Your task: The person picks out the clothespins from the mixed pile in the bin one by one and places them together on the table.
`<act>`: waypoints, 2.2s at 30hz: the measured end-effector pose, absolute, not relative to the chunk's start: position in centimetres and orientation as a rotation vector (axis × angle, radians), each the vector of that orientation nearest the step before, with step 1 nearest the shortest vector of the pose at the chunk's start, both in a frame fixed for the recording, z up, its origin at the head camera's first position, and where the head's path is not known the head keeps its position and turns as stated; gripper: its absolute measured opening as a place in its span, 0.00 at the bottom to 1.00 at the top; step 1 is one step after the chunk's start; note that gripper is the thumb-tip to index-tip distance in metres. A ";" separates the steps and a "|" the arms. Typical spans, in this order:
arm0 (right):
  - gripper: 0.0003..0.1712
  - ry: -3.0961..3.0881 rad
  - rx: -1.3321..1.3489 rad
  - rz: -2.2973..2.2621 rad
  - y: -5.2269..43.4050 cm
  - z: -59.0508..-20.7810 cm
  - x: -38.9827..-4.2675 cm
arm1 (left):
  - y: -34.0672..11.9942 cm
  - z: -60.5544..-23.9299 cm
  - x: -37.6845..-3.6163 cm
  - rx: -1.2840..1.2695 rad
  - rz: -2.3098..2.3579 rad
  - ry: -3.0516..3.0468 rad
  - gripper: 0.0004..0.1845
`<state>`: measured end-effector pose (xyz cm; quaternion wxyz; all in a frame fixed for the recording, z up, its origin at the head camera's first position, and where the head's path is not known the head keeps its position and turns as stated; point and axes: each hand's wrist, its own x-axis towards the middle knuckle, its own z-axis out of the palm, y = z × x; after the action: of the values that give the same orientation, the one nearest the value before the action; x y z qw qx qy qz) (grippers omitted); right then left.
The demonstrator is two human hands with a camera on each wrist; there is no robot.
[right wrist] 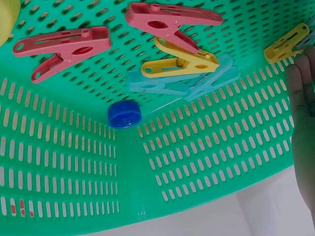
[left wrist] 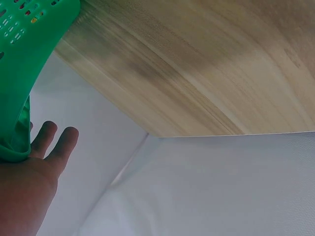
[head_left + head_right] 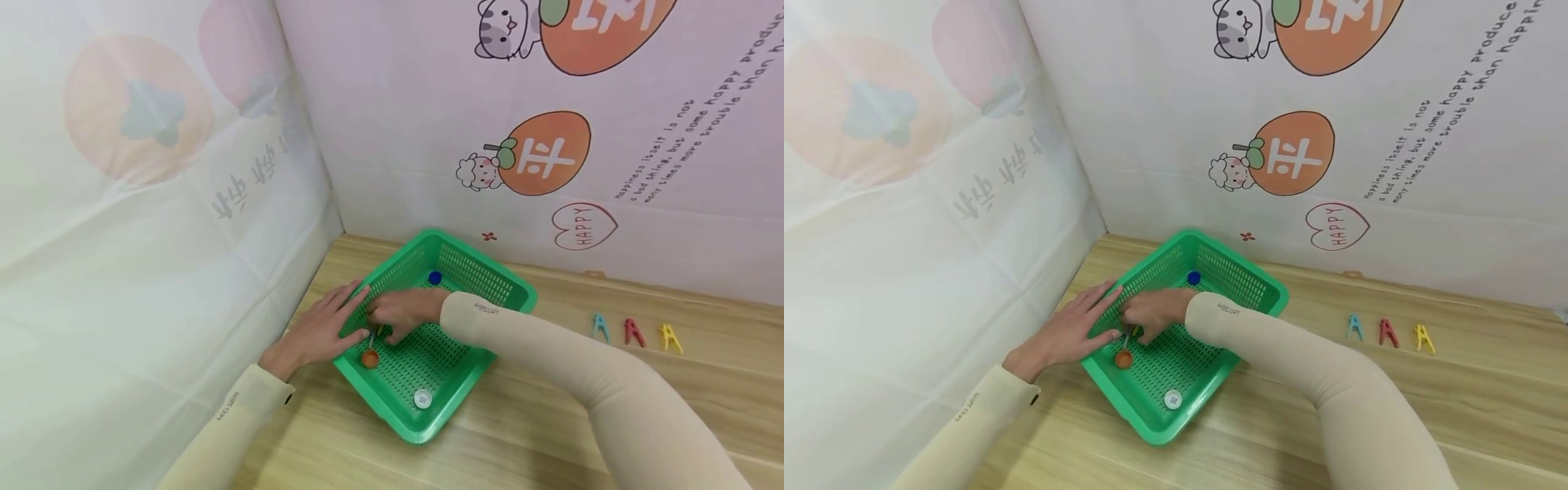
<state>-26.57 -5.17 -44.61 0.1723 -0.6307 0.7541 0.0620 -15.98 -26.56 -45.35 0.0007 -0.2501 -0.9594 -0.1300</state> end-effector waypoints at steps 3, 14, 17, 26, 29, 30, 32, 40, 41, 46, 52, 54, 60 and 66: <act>0.23 2.140 -1.788 0.186 -5.2 -44.8 -26.5 | -26.5 -45.5 -15.9 -0.778 -0.412 -3.015 0.43; 0.19 2.160 -1.678 0.117 -2.4 -44.4 -27.5 | -26.5 -45.5 -15.8 -0.768 -0.419 -3.017 0.44; 0.17 2.168 -1.640 0.127 -1.6 -43.9 -27.9 | -26.5 -45.4 -15.8 -0.763 -0.428 -3.020 0.44; 0.18 2.210 -1.530 0.165 0.5 -43.3 -28.7 | -26.3 -45.4 -15.8 -0.753 -0.438 -3.036 0.45; 0.17 2.222 -1.481 0.149 0.9 -43.2 -28.9 | -26.3 -45.3 -15.7 -0.739 -0.453 -3.046 0.45; 0.17 2.226 -1.470 0.140 0.9 -43.2 -29.0 | -26.3 -45.2 -15.7 -0.735 -0.459 -3.050 0.45; 0.18 2.235 -1.447 0.128 1.0 -43.2 -29.1 | -26.2 -45.2 -15.7 -0.733 -0.460 -3.049 0.45; 0.13 2.239 -1.408 0.150 0.0 -43.5 -29.3 | -26.2 -45.4 -15.6 -0.746 -0.455 -3.049 0.45; 0.12 2.241 -1.405 0.144 -0.3 -43.5 -29.3 | -26.2 -45.4 -15.6 -0.746 -0.457 -3.048 0.45; 0.13 2.252 -1.418 0.120 -1.5 -43.6 -29.0 | -26.3 -45.3 -15.7 -0.744 -0.448 -3.039 0.45; 0.19 2.255 -1.442 0.123 -2.3 -43.6 -28.3 | -26.4 -45.2 -15.8 -0.756 -0.442 -3.043 0.45; 0.19 2.239 -1.464 0.092 -2.4 -43.5 -28.0 | -26.4 -45.1 -15.8 -0.758 -0.435 -3.042 0.44; 0.20 2.134 -1.469 0.001 -2.9 -43.8 -26.6 | -26.5 -45.2 -15.8 -0.765 -0.414 -3.028 0.44; 0.18 2.092 -1.430 0.004 -2.7 -43.8 -25.8 | -26.5 -45.3 -15.7 -0.758 -0.432 -3.031 0.44</act>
<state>-25.81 -2.69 -43.84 0.2991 -0.5386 0.7877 0.0013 -15.75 -26.52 -45.29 -0.0064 -0.2402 -0.9610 -0.1368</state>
